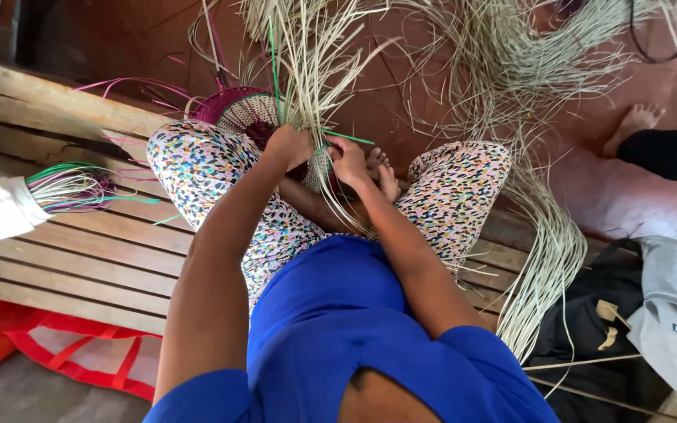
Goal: Weaving a basket or mat by interlacing dried straw fibers by hand while sitting on a wooden bench.
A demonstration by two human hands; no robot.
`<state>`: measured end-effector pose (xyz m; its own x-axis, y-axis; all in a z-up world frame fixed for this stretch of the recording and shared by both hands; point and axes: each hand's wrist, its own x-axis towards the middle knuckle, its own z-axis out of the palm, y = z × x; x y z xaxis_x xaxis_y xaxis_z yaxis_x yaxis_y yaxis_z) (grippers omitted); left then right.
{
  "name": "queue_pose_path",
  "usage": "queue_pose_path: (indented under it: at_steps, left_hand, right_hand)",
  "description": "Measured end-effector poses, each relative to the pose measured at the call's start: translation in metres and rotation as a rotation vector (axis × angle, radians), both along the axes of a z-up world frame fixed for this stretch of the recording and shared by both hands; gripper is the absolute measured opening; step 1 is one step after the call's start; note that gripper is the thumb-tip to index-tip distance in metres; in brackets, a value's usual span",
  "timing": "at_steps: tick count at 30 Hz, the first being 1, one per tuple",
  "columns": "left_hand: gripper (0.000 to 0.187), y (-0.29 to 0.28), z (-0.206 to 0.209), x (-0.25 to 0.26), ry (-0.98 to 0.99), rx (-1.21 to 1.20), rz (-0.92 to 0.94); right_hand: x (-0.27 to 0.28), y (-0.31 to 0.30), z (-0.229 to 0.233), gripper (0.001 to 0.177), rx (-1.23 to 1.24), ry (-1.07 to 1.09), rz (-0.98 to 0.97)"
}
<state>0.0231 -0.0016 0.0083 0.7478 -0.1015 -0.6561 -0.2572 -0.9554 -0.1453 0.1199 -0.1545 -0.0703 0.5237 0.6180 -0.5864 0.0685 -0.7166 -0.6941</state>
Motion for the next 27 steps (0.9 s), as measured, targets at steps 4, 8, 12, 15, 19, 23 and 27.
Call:
queue_pose_path:
  at_steps: [4, 8, 12, 15, 19, 23, 27]
  left_hand:
    - [0.03, 0.003, -0.008, -0.009, 0.001, 0.011, -0.038]
    - [0.034, 0.0, 0.01, -0.008, 0.028, 0.072, -0.122]
    - [0.023, 0.001, 0.0, -0.011, -0.021, 0.046, -0.104]
    - [0.019, 0.001, -0.033, -0.016, -0.05, 0.009, -0.069]
    - [0.015, -0.004, -0.002, -0.013, -0.089, -0.016, -0.062]
    - [0.01, 0.006, 0.039, -0.019, -0.015, -0.339, 0.375]
    - [0.021, 0.039, 0.087, -0.035, 0.059, -0.775, 0.962]
  right_hand:
    - [-0.002, 0.002, 0.012, 0.03, 0.047, 0.022, -0.039]
    - [-0.002, 0.0, 0.006, 0.028, 0.062, 0.036, -0.057]
    - [0.0, 0.001, 0.008, 0.027, 0.096, 0.065, -0.068]
    - [-0.001, 0.001, 0.009, 0.028, 0.063, 0.029, -0.042]
    - [0.0, -0.001, 0.009, 0.028, 0.068, 0.038, -0.048]
    - [0.0, -0.002, 0.008, 0.028, 0.101, 0.028, -0.042]
    - [-0.001, -0.002, 0.001, 0.027, 0.093, 0.019, -0.057]
